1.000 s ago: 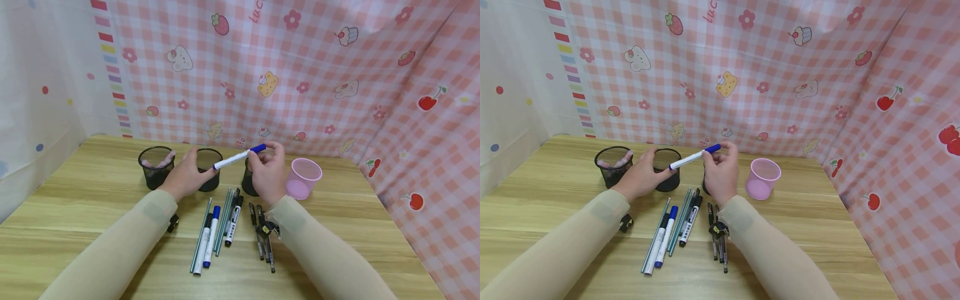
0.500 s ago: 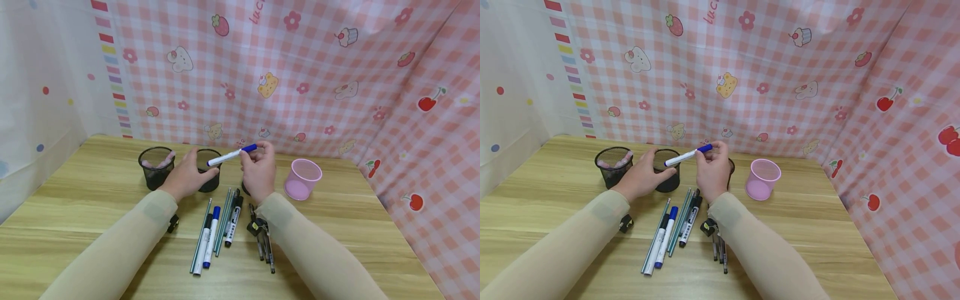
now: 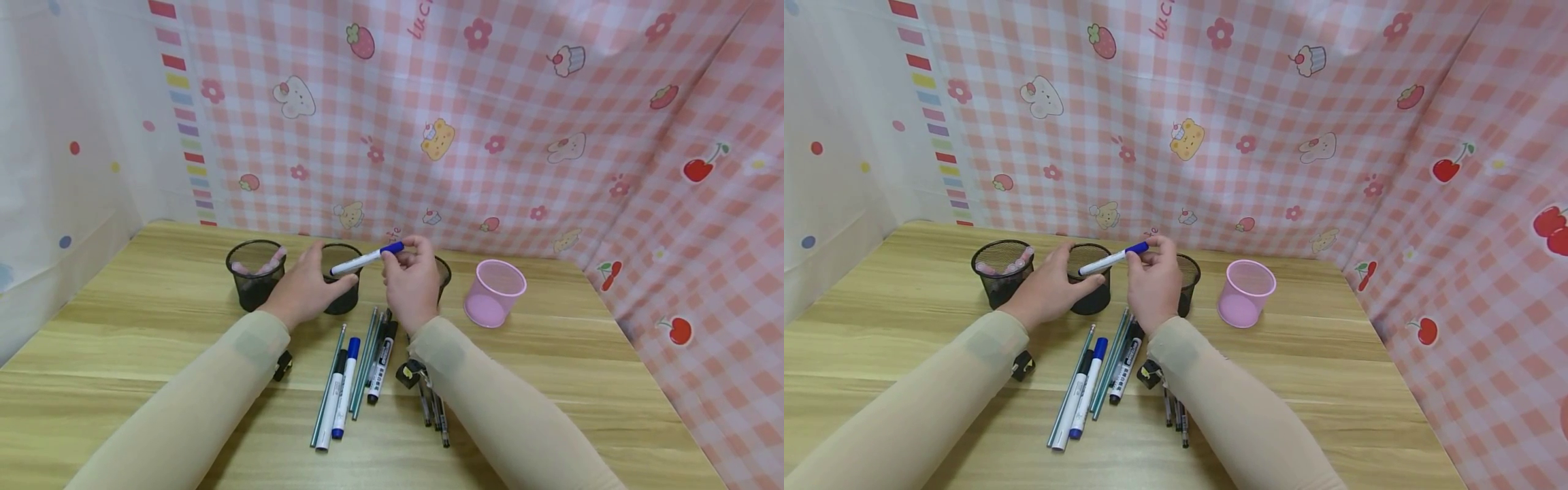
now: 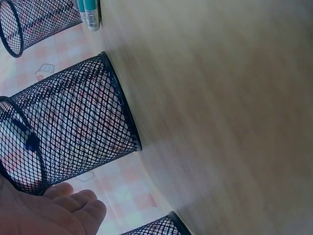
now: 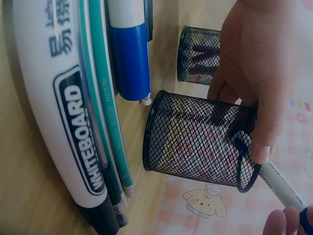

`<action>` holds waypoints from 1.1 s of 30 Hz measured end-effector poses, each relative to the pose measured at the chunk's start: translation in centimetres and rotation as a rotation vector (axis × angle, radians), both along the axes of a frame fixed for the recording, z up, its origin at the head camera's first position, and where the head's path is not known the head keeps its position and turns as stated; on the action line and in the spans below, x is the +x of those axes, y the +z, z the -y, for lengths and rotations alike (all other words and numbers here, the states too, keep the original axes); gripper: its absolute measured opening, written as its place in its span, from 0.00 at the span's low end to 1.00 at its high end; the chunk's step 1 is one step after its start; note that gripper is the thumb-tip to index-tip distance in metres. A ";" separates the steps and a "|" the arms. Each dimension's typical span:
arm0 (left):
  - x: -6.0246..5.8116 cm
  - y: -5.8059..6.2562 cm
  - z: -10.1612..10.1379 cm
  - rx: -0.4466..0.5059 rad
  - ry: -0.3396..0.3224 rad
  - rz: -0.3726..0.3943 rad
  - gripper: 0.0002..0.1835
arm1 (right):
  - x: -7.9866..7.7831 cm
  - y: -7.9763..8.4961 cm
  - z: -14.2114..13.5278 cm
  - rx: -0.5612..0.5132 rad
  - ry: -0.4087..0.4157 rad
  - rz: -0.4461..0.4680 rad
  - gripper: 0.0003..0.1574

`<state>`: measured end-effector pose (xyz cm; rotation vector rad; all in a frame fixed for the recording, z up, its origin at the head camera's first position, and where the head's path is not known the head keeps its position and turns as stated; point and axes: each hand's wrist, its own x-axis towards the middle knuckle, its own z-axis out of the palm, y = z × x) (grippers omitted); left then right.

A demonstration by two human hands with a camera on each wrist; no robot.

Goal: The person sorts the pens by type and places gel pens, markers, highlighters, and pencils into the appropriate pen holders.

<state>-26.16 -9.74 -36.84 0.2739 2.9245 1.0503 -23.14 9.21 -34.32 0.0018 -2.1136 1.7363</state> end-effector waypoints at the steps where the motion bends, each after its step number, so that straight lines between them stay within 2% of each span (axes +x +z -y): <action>1: 0.0 0.0 0.0 0.000 0.000 -0.001 0.60 | 0.0 0.0 0.0 -0.003 0.004 0.001 0.18; 33: 0.0 0.1 0.0 0.008 -0.003 -0.005 0.59 | 0.3 -0.7 0.8 0.056 0.027 0.092 0.16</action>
